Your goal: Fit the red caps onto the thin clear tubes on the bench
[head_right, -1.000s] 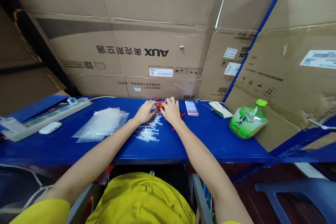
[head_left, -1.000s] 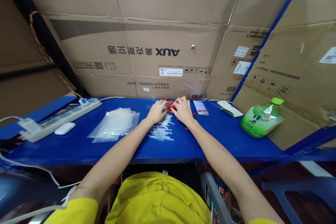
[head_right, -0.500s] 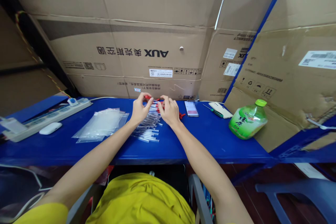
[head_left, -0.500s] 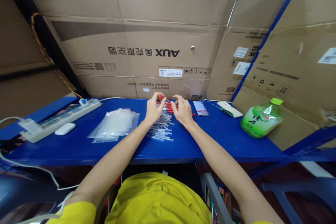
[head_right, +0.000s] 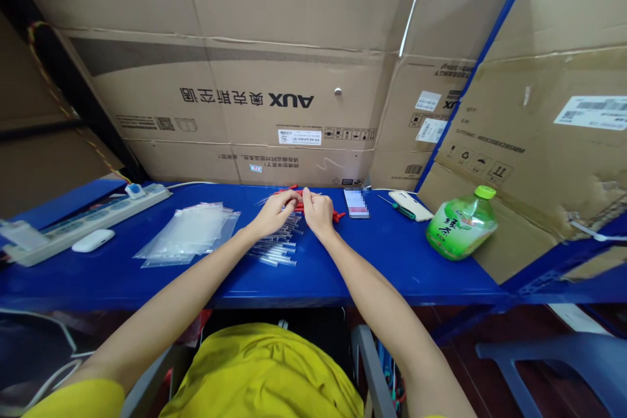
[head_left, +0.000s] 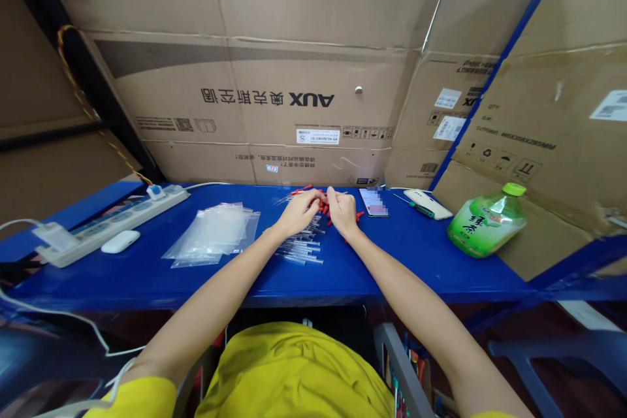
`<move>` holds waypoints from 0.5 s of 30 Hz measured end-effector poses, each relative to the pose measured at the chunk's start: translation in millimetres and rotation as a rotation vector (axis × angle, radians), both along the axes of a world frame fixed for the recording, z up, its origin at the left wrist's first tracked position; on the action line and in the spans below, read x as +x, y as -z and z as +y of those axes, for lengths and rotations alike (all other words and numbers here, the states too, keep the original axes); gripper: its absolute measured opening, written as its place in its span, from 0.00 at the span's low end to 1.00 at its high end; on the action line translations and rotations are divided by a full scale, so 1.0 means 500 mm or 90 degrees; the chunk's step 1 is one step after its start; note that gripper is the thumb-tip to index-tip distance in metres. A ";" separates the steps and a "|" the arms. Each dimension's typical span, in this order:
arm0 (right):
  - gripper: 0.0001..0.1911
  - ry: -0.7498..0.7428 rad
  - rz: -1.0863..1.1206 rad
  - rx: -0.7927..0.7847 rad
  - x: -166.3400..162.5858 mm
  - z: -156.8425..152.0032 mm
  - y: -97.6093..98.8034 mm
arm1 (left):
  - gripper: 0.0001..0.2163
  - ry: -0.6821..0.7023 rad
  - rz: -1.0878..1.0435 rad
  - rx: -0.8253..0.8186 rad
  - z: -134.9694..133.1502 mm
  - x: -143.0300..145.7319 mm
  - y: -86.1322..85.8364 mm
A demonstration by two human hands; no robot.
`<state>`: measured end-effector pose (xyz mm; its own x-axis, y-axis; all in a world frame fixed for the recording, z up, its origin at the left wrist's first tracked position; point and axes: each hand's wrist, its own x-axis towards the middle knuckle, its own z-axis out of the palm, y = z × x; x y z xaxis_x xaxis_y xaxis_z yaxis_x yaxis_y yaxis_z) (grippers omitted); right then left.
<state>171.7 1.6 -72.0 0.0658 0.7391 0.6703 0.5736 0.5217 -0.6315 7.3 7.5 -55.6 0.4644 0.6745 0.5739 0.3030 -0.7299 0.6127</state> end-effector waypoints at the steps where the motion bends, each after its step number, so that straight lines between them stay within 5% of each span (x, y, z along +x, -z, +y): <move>1: 0.37 0.000 -0.011 0.010 0.000 0.000 0.001 | 0.08 -0.005 0.050 0.035 -0.002 -0.001 0.000; 15: 0.38 -0.060 0.046 0.001 -0.015 -0.009 -0.007 | 0.06 0.012 0.040 -0.024 -0.003 0.019 -0.007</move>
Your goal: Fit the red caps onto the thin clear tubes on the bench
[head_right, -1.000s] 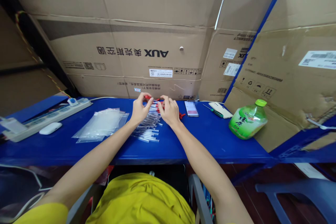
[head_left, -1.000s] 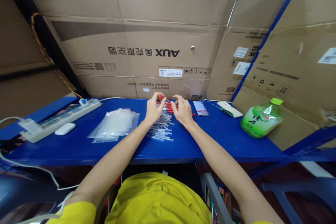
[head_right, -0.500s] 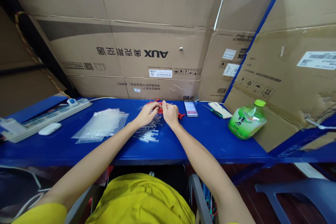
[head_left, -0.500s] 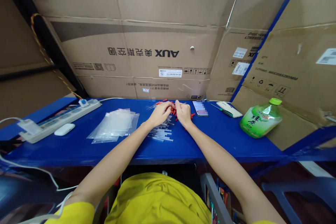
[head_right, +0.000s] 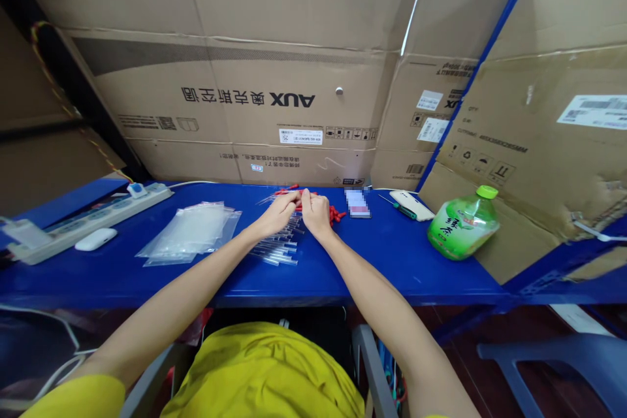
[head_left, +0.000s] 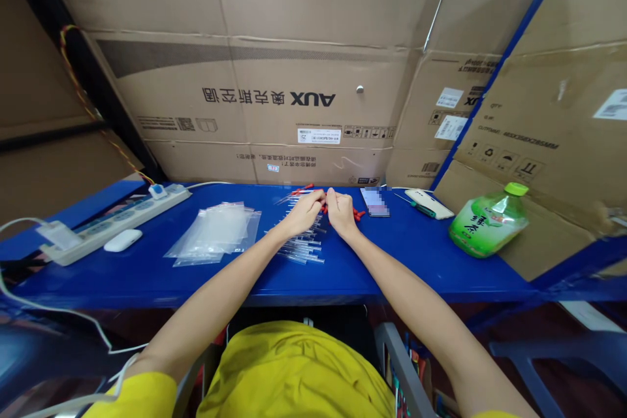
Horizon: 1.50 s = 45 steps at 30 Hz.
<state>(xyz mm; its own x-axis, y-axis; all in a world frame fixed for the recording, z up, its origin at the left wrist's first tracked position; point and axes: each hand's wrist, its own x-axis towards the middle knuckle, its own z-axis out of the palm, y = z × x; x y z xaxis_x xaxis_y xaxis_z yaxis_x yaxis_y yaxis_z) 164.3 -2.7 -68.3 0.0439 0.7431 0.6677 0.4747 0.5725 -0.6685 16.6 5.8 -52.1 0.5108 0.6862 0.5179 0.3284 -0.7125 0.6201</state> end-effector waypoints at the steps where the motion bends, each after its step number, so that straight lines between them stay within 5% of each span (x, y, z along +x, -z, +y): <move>1: 0.37 -0.004 0.007 -0.003 0.000 0.000 0.000 | 0.06 0.001 -0.003 -0.003 0.001 0.000 0.000; 12: 0.33 -0.100 0.165 -0.132 0.009 0.016 0.005 | 0.08 0.064 -0.051 -0.083 -0.010 -0.006 -0.006; 16: 0.30 -0.174 0.256 -0.220 0.029 0.030 -0.004 | 0.17 0.153 -0.083 -0.217 -0.008 -0.005 -0.004; 23: 0.29 -0.240 0.239 -0.198 0.051 0.024 -0.022 | 0.18 0.254 -0.173 -0.474 -0.030 0.000 -0.019; 31: 0.34 -0.092 0.081 -0.092 0.049 0.019 -0.016 | 0.11 0.119 -0.151 -0.272 0.012 -0.003 0.031; 34: 0.36 -0.050 -0.004 -0.067 0.048 0.021 -0.011 | 0.08 0.068 -0.123 -0.271 0.017 -0.003 0.040; 38: 0.38 -0.097 -0.044 -0.057 0.044 0.021 -0.008 | 0.08 0.093 -0.114 -0.323 0.008 -0.002 0.030; 45: 0.39 -0.133 -0.059 -0.073 0.039 0.014 -0.009 | 0.05 0.103 -0.090 -0.270 0.004 -0.004 0.022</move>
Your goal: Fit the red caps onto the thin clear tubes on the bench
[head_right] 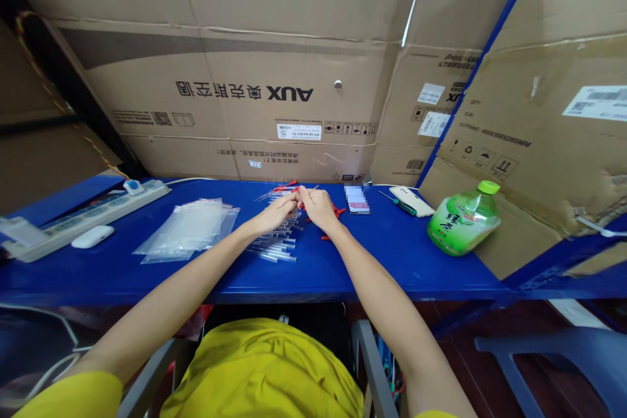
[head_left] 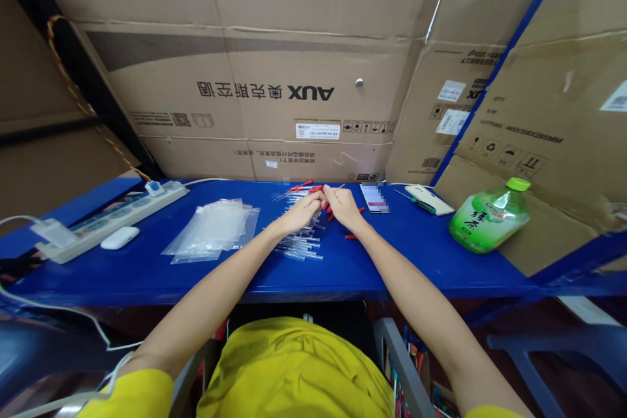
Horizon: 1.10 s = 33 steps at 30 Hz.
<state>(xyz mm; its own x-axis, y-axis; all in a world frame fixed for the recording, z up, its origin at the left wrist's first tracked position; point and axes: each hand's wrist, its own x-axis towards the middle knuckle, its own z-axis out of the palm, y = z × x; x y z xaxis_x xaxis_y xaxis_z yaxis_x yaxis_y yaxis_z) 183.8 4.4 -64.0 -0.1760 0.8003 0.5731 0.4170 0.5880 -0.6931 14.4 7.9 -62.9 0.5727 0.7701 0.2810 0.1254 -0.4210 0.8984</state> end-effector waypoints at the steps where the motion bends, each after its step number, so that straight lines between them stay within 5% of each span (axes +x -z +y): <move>1: 0.39 -0.003 0.000 -0.002 -0.002 -0.001 -0.001 | 0.04 -0.007 0.008 0.017 0.001 -0.001 0.000; 12: 0.38 -0.002 0.030 0.028 -0.017 0.001 0.005 | 0.15 -0.046 0.026 0.125 -0.006 0.007 -0.013; 17: 0.37 -0.016 0.061 0.034 -0.018 0.002 0.006 | 0.11 -0.057 0.018 0.096 -0.005 0.004 -0.009; 26: 0.33 -0.071 0.196 -0.138 -0.011 0.014 0.016 | 0.06 0.054 -0.090 -0.128 -0.003 0.002 -0.018; 33: 0.33 -0.150 0.327 -0.234 0.005 0.011 0.000 | 0.13 0.135 -0.133 -0.290 -0.032 -0.001 -0.045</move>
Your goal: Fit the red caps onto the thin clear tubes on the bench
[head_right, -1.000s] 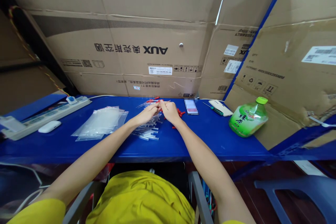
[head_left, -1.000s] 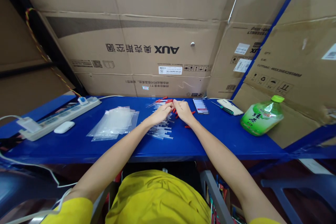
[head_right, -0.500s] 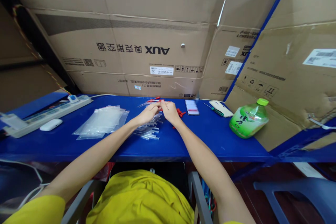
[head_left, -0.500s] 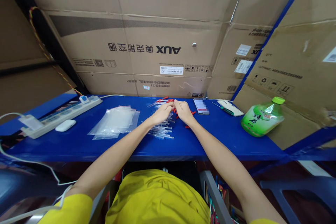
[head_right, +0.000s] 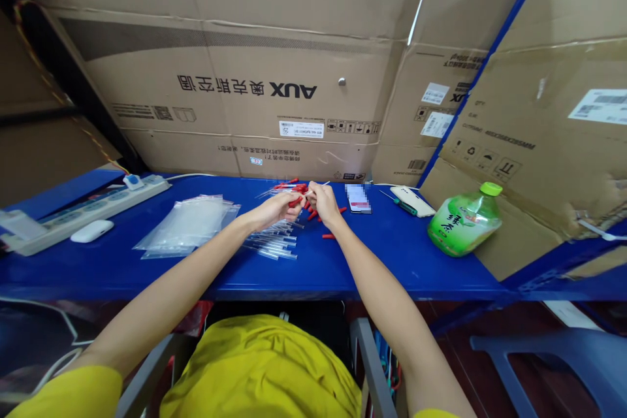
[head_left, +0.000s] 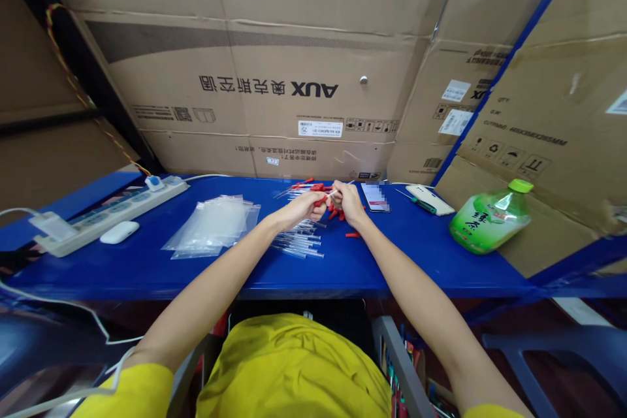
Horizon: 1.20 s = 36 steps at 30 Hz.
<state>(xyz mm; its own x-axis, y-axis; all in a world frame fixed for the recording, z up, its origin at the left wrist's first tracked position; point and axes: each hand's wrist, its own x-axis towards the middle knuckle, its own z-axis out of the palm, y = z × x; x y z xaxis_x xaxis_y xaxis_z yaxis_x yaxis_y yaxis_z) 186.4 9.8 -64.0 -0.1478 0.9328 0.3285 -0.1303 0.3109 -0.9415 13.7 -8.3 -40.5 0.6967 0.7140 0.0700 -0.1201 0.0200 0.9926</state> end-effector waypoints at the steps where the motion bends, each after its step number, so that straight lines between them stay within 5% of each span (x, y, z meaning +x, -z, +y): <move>1: 0.33 -0.001 0.007 0.006 0.001 -0.001 -0.002 | 0.13 -0.001 -0.001 0.000 -0.002 -0.002 -0.002; 14: 0.37 0.089 0.029 -0.037 -0.011 0.000 0.001 | 0.25 -0.102 0.126 0.271 0.018 -0.006 0.016; 21: 0.36 0.158 -0.121 0.021 -0.008 0.002 0.003 | 0.15 -0.318 0.327 0.564 0.022 -0.009 0.026; 28: 0.36 0.194 -0.258 0.180 -0.012 -0.002 0.008 | 0.10 -0.291 0.343 0.513 0.014 -0.006 0.025; 36: 0.34 0.224 -0.270 0.225 -0.015 -0.010 0.006 | 0.10 -0.249 0.261 0.458 0.007 -0.005 0.020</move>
<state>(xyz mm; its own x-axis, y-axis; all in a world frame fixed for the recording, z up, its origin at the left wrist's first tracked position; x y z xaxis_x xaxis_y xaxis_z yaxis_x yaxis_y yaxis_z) 179.0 4.9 -67.2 -0.0383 0.7955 0.6047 0.3955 0.5678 -0.7219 11.0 -5.0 -50.5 0.4828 0.7844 0.3893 0.3765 -0.5873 0.7165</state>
